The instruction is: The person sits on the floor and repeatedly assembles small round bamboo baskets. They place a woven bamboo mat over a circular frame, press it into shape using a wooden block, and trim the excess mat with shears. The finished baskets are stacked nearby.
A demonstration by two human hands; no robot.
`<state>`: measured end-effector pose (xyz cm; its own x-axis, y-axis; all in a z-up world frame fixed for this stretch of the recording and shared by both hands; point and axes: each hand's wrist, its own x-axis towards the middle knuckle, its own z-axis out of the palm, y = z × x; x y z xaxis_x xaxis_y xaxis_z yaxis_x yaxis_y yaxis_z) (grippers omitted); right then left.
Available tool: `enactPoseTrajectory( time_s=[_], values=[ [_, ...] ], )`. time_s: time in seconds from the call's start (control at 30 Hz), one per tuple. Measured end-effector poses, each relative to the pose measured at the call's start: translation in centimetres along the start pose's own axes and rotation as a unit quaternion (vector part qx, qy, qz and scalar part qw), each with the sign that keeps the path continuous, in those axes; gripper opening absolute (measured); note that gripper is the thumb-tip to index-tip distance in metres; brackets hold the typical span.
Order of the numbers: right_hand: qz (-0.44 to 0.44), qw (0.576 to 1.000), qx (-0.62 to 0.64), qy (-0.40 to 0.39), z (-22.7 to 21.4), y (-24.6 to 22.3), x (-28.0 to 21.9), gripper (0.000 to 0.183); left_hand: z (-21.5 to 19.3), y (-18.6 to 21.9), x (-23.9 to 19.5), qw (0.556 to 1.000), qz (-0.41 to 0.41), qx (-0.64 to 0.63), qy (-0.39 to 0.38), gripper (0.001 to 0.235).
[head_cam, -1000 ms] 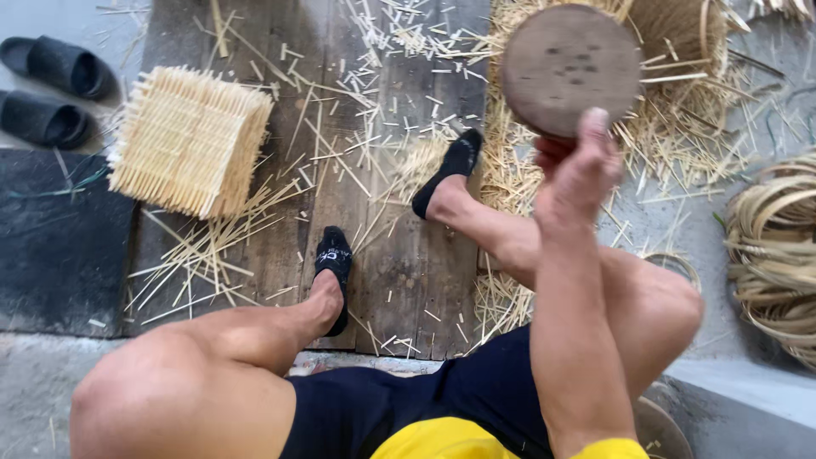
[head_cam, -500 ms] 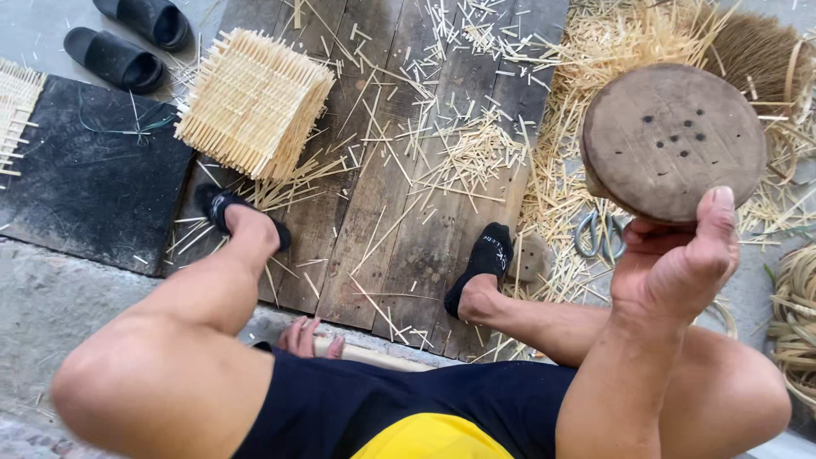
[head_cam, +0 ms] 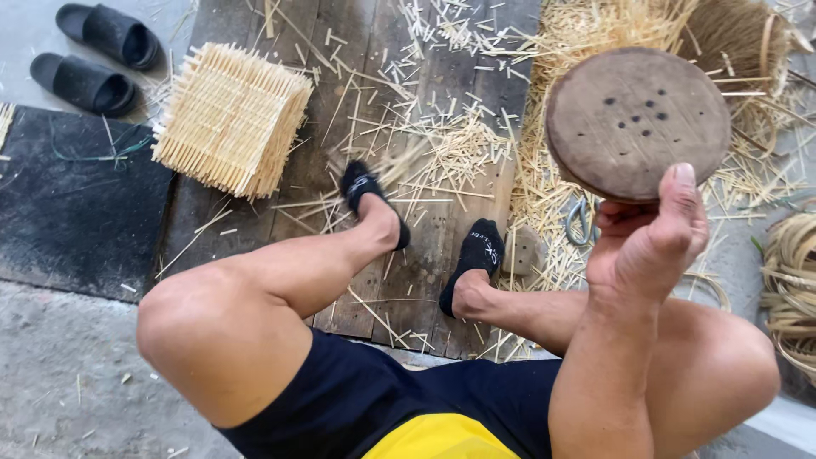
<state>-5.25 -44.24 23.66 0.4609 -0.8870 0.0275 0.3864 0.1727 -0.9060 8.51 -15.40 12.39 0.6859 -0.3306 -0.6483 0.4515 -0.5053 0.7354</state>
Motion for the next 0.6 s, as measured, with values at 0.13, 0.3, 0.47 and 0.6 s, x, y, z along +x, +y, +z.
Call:
enactPoseTrajectory(
  time_s=[0.13, 0.3, 0.47, 0.6],
  values=[
    [-0.025, 0.999, 0.022, -0.016, 0.5, -1.4, -0.5, 0.023, 2.1, 6.1, -0.7, 0.994, 0.073, 0.050, -0.065, 0.085],
    [-0.047, 0.999, 0.023, -0.011, 0.2, -3.0, -1.8, 0.023, 3.5, 9.9, -2.4, 0.978, 0.142, 0.083, -0.127, 0.084],
    [-0.053, 0.998, 0.018, -0.041, -0.6, -4.2, -3.4, 0.024, 0.0, 9.5, -6.8, 0.979, 0.019, 0.166, -0.114, 0.084],
    [-0.017, 0.999, 0.043, -0.029, -1.5, -3.9, -4.0, 0.024, -1.8, 9.9, -10.5, 0.974, -0.045, 0.198, -0.098, 0.084]
  ],
)
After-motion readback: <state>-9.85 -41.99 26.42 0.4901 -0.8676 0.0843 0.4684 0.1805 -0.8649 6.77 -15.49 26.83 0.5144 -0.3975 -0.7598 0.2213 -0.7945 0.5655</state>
